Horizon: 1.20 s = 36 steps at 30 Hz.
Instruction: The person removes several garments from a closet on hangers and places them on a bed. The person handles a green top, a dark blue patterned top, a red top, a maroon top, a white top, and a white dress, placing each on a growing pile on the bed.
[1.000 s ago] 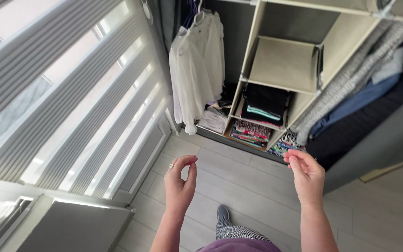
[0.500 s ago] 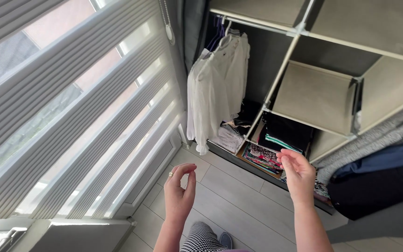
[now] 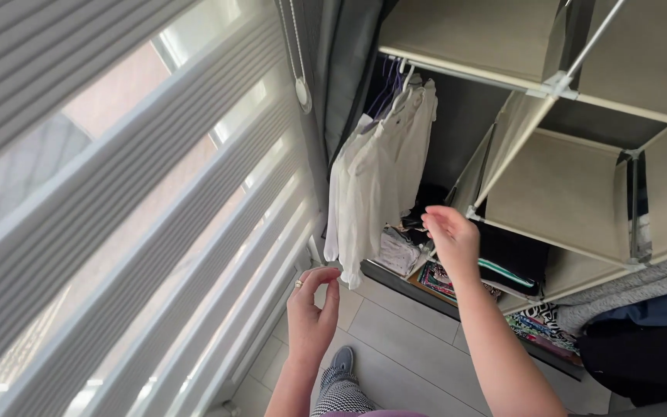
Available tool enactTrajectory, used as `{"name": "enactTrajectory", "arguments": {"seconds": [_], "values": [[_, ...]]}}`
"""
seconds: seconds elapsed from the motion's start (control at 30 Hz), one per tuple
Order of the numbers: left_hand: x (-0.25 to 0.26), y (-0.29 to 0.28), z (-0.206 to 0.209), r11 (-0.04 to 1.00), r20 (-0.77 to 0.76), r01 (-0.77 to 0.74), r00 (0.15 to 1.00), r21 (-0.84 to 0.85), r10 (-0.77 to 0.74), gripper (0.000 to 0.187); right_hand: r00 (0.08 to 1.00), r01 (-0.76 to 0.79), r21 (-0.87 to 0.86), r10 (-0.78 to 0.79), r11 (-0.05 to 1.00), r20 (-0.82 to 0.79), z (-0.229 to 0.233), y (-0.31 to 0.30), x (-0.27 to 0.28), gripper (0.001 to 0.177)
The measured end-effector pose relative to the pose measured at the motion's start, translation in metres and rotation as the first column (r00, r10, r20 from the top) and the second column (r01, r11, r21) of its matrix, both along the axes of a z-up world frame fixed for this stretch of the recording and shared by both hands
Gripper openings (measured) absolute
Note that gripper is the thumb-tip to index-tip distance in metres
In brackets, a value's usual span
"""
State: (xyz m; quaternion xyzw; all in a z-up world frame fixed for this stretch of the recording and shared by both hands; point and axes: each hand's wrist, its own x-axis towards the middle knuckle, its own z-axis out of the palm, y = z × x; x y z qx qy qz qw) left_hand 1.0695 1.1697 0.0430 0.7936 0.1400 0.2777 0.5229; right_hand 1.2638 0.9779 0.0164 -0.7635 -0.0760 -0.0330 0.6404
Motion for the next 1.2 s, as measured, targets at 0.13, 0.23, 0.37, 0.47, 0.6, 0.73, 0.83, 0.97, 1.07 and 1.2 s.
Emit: {"name": "enactTrajectory", "arguments": {"seconds": [0.13,0.23,0.37,0.47,0.6,0.73,0.83,0.97,1.07,1.2], "values": [[0.041,0.038,0.003,0.996,0.027,0.08,0.997,-0.028,-0.079,0.017,0.994,0.041,-0.074,-0.048,0.996,-0.097,-0.004,0.07,0.063,0.023],[0.068,0.062,0.004,0.989,0.046,0.145,0.988,-0.004,-0.145,0.017,0.984,0.051,-0.169,-0.079,0.984,-0.162,-0.028,0.118,0.116,0.029],[0.096,0.087,0.005,0.982,-0.002,0.186,0.982,-0.04,-0.187,0.019,0.977,0.096,-0.426,-0.167,0.9,-0.131,-0.05,0.163,0.171,0.06],[0.114,0.103,0.003,0.973,0.05,0.231,0.972,-0.023,-0.23,0.018,0.939,-0.003,-0.489,-0.166,0.872,-0.302,-0.045,0.182,0.191,0.069],[0.13,0.119,0.007,0.969,-0.019,0.24,0.97,-0.055,-0.241,0.019,0.952,0.03,-0.556,-0.193,0.831,-0.238,-0.039,0.181,0.202,0.044],[0.145,0.13,0.001,0.965,0.004,0.26,0.966,-0.033,-0.26,0.019,0.961,0.127,-0.469,-0.225,0.874,-0.159,-0.016,0.159,0.197,0.025],[0.155,0.134,-0.004,0.955,-0.011,0.294,0.956,-0.039,-0.294,0.02,0.951,0.232,-0.355,-0.289,0.906,-0.115,0.015,0.142,0.194,0.024],[0.164,0.132,-0.005,0.943,0.013,0.331,0.944,-0.033,-0.33,0.019,0.941,0.257,-0.151,-0.282,0.955,-0.186,0.035,0.116,0.21,0.012],[0.169,0.131,-0.007,0.938,0.001,0.347,0.938,-0.014,-0.347,0.019,0.932,0.265,-0.114,-0.284,0.958,-0.223,0.027,0.098,0.213,0.01],[0.173,0.127,-0.01,0.928,0.014,0.372,0.928,-0.031,-0.372,0.02,0.901,0.251,-0.22,-0.311,0.943,-0.303,-0.001,0.077,0.192,0.012]]}}
